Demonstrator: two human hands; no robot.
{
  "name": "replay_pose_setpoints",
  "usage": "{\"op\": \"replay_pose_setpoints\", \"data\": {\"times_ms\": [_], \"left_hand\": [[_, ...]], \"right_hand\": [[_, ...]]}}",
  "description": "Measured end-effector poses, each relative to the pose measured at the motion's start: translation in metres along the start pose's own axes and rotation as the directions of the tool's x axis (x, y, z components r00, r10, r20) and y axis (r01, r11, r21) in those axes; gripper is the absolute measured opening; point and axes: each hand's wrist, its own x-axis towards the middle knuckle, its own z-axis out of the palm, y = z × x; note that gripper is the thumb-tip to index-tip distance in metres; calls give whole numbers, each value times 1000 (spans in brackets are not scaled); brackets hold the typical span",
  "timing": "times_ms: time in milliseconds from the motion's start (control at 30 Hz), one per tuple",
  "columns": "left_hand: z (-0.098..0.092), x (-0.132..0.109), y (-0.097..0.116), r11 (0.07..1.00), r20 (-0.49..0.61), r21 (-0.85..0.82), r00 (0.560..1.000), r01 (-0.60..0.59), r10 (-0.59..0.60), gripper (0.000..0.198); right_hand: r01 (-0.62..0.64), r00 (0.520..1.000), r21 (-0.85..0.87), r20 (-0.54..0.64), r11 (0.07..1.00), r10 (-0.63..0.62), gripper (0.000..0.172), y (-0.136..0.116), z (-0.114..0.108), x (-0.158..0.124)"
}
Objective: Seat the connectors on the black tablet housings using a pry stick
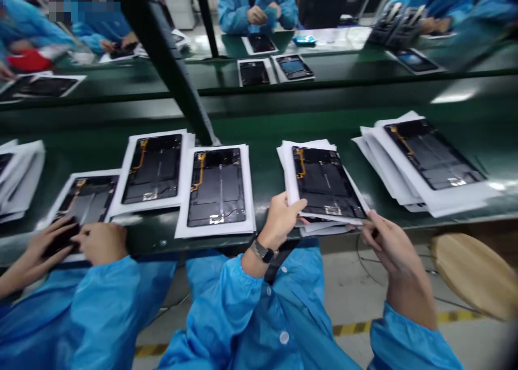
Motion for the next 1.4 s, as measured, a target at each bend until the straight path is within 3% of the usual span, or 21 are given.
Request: {"op": "replay_pose_setpoints", "data": {"times_ms": [167, 367, 500, 633, 800, 967, 1133, 1400], "left_hand": [[-22, -8, 17, 999, 32, -33, 999, -30, 31, 28], [-74, -33, 21, 999, 23, -25, 999, -44, 45, 37], [-108, -55, 24, 997, -33, 44, 997, -62, 63, 37], [-135, -77, 37, 993, -100, 76, 990, -91, 99, 40], [-179, -95, 49, 982, -217, 140, 963, -130, 159, 42], [-220, -106, 54, 984, -312, 150, 939, -100, 143, 44], [-228, -111, 58, 986, -306, 130, 942, -102, 138, 47], [-233, -109, 56, 978, -266, 135, 944, -162, 193, 41]], "right_hand": [[-129, 988, 178, 106, 976, 112, 42, -10, 22, 1], [-181, 964, 289, 241, 940, 111, 41, -13, 60, -11], [-218, 950, 348, 289, 912, 117, 39, -17, 87, -18], [-271, 889, 324, 445, 907, 107, 36, -28, 118, -18], [-254, 843, 304, 536, 918, 56, 39, -38, 171, -11], [-272, 804, 246, 589, 930, 80, 45, -40, 219, -8], [-260, 825, 196, 554, 946, 112, 49, -36, 239, -8], [-208, 862, 208, 501, 956, 78, 47, -40, 241, -8]]}}
